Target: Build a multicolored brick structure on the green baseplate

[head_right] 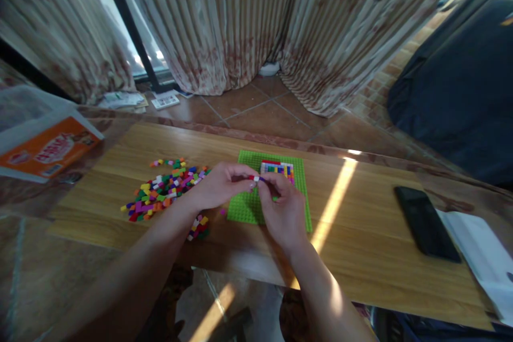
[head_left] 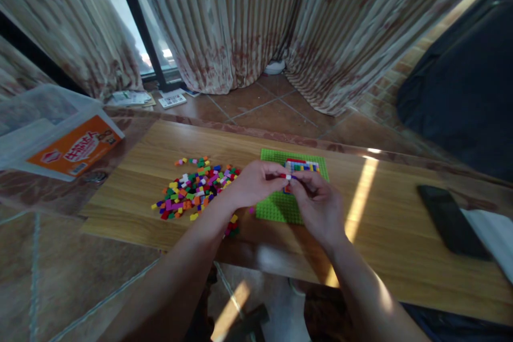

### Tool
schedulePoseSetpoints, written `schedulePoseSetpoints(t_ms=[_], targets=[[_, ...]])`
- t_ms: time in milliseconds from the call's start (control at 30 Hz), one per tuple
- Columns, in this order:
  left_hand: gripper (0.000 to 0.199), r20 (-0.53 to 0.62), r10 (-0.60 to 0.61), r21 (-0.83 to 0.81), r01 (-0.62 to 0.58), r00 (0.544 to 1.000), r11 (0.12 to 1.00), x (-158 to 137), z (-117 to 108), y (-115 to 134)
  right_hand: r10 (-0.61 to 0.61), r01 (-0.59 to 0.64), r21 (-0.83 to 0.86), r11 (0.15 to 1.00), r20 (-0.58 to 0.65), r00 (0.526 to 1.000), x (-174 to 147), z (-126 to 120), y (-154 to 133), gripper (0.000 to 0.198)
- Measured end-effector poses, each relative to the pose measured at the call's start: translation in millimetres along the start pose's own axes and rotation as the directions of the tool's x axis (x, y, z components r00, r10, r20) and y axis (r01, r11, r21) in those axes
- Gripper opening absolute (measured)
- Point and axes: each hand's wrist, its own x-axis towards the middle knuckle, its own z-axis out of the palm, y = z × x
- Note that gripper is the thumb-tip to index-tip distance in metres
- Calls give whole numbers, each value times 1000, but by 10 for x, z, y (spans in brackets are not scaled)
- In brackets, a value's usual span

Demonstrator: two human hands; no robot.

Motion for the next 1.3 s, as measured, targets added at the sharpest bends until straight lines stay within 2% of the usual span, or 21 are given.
schedulePoseSetpoints(t_ms=[133, 300, 467, 700, 1000, 1300], targets=[[20, -60, 85, 207, -71, 995, 976, 27, 89, -27, 8, -8, 26, 1000, -2, 1000, 20, -31, 63, 16], [22, -122, 81, 338, -35, 989, 940, 20, 193, -5, 18, -18, -12, 1000, -39, 999, 14, -66, 60, 16], [21, -169, 81, 395, -8, 982, 918, 39, 203, -41, -27, 21, -123, 992, -47, 999, 39, -113, 55, 13], [22, -324, 64, 404, 77, 944, 911, 50, 24, -71, -126, 124, -293, 948, 14, 992, 70, -249, 93, 16], [22, -253, 2, 459, 118, 968, 881, 51, 98, -66, -202, 282, -434, 856, 221, 954, 10, -184, 130, 21], [21, -231, -49, 551, 172, 972, 817, 49, 178, -59, -207, 272, -499, 823, 184, 961, 17, -106, 154, 23]])
